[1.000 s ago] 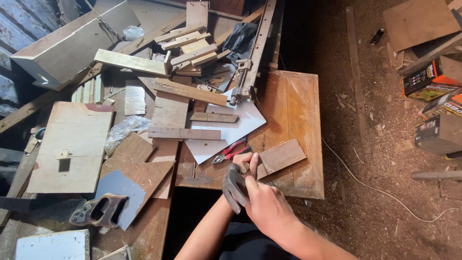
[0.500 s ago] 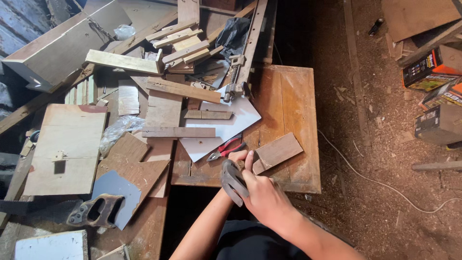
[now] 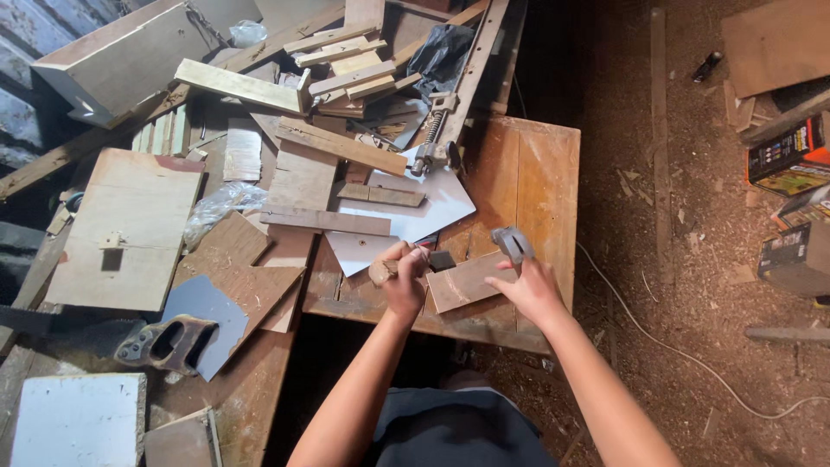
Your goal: The person uses a chisel and hammer to carve a rectangular wooden block on a workbench. They repeatedly position the chisel and strike it with the hammer to remove wood shavings, occasionally adjusting the block's orientation.
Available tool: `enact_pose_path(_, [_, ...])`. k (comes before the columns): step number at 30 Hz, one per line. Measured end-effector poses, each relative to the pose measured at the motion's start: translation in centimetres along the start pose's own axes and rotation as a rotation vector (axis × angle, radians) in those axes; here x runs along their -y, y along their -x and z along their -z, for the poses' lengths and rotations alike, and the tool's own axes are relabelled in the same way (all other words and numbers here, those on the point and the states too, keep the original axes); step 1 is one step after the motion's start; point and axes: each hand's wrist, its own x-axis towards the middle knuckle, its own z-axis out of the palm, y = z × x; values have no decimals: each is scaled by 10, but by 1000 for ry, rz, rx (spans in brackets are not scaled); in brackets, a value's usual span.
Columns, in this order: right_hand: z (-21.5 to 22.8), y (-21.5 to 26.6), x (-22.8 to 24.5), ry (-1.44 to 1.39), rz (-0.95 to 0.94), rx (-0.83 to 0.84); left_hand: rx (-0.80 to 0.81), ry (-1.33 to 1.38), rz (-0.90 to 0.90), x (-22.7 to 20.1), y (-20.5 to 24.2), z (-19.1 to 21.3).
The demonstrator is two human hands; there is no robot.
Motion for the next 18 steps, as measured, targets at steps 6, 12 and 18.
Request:
enact_pose_path(6, [-58, -10, -45, -45, 136, 205, 2, -178, -104, -9, -2, 3])
enact_pose_path(12, [-68, -15, -36, 117, 168, 296, -116, -183, -31, -6, 13, 12])
enact_pose_path(18, [-54, -31, -23, 150, 251, 325, -168, -188, -101, -7, 20, 7])
